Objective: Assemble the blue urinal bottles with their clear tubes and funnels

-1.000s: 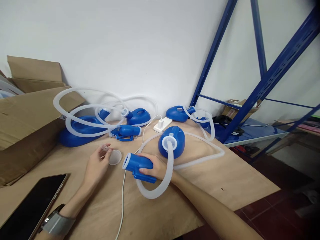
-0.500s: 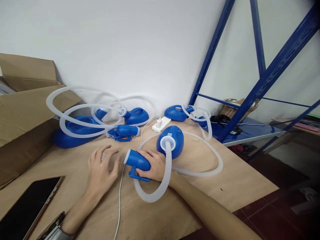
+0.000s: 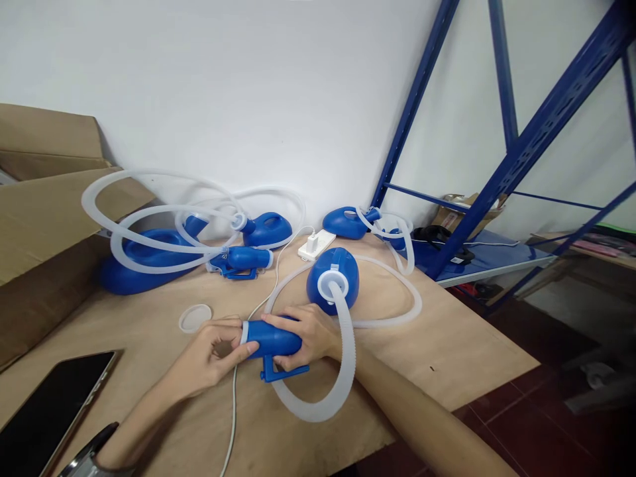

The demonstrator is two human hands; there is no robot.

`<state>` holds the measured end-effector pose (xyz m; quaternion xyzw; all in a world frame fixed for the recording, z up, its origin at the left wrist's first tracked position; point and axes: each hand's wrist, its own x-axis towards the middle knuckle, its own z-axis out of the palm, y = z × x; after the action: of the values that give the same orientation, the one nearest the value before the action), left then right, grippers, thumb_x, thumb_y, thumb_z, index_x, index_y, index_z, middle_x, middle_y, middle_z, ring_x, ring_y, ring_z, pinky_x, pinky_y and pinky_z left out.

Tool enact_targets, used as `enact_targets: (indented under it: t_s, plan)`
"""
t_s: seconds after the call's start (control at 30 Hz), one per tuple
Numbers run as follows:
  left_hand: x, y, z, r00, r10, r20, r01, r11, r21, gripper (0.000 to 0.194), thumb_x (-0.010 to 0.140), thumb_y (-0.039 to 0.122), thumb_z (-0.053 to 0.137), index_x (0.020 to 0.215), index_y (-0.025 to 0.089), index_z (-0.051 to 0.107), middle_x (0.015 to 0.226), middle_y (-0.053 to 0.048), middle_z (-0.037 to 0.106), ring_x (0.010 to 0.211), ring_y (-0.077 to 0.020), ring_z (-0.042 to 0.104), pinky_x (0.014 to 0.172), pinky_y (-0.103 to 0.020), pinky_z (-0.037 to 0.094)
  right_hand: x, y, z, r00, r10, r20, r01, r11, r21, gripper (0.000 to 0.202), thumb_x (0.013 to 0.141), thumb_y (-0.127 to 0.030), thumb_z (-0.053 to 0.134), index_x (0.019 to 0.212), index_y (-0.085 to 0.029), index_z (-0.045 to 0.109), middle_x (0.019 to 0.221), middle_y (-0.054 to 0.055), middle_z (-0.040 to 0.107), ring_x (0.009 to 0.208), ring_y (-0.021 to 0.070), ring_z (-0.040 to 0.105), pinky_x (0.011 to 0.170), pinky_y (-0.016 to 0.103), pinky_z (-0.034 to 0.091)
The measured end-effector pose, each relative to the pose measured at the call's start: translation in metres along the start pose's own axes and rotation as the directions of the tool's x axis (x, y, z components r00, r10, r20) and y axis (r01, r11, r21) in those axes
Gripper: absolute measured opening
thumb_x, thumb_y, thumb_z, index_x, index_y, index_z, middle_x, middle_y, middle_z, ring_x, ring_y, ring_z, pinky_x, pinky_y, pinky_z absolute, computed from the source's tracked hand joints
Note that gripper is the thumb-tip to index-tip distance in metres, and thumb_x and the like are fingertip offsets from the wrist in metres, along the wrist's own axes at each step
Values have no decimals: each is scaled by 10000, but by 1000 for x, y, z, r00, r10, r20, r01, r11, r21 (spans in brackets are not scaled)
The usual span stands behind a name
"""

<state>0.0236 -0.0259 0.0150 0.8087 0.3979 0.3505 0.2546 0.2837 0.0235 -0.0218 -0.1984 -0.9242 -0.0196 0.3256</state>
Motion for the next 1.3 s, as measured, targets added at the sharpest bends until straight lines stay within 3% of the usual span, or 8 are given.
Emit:
enact_targets:
  t_s: [0.1, 0.2, 0.33, 0.5, 0.73, 0.9, 1.1, 1.3]
  plan:
    - [1, -7, -4, 992, -126, 24, 128, 989, -77, 593, 968, 535, 518, 547, 226, 238, 546, 41, 335, 511, -109, 342, 504, -274, 302, -2, 4, -5, 999, -15, 34, 14, 1000, 14, 743, 850, -597, 688, 1483, -216, 608, 1135, 104, 779, 877, 248, 751, 713, 343, 561]
    - [3, -17, -8, 972, -188, -142, 198, 979, 55, 551, 951, 577, 526, 550, 218, 405, 562, 26, 452, 561, -132, 453, 558, -280, 350, 0, 3, -5, 988, 129, 84, -130, 992, -1, 759, 837, -564, 738, 1500, -224, 592, 1195, 107, 766, 975, 280, 751, 825, 391, 580]
    - [1, -33, -10, 904, -110, -414, 279, 885, 374, 445, 948, 548, 556, 647, 222, 586, 670, -11, 620, 636, -167, 565, 604, -301, 379, 8, -8, -2, 936, 348, 55, -345, 937, -60, 719, 903, -563, 732, 1521, -231, 577, 1305, 131, 718, 1143, 318, 703, 1023, 478, 530]
    - [-2, -43, -7, 852, 51, -522, 242, 845, 477, 306, 956, 481, 544, 1038, 236, 709, 1070, -97, 758, 947, -288, 722, 772, -373, 528, 13, -18, -4, 910, 410, 57, -410, 912, -22, 749, 941, -630, 693, 1553, -229, 530, 1346, 145, 695, 1238, 328, 655, 1107, 496, 476]
    - [-7, -28, 9, 969, 69, -236, 3, 956, 294, 619, 957, 495, 609, 1518, 259, 494, 1474, -123, 665, 1287, -334, 678, 1040, -466, 574, 9, -18, 10, 940, 340, -3, -338, 935, 105, 926, 860, -694, 756, 1565, -193, 426, 1387, 176, 682, 1279, 331, 653, 1111, 500, 492]
    - [-3, -24, 14, 929, -239, -282, 234, 971, -51, 623, 843, 628, 710, 1319, 239, 609, 1244, -115, 751, 980, -308, 762, 767, -413, 647, 8, -22, 6, 966, 165, -199, -137, 980, 146, 766, 896, -676, 723, 1437, -169, 527, 1390, 186, 661, 1305, 317, 627, 1104, 492, 509]
    - [5, -31, -12, 673, -503, -542, 375, 864, -335, 578, 810, 762, 663, 1021, 224, 659, 889, -27, 694, 817, -249, 682, 670, -344, 589, 8, -29, -1, 931, 362, -48, -338, 904, 264, 288, 1019, -435, 557, 852, -227, 664, 804, 35, 690, 768, 205, 666, 766, 368, 561]
    - [3, -24, -10, 691, -603, -399, 401, 779, -482, 510, 832, 745, 668, 890, 250, 559, 589, 59, 545, 480, -179, 556, 463, -312, 471, 18, -31, 9, 729, 661, 178, -641, 569, 514, 443, 1021, -447, 635, 1409, -238, 604, 1142, 71, 752, 1039, 231, 710, 914, 390, 578]
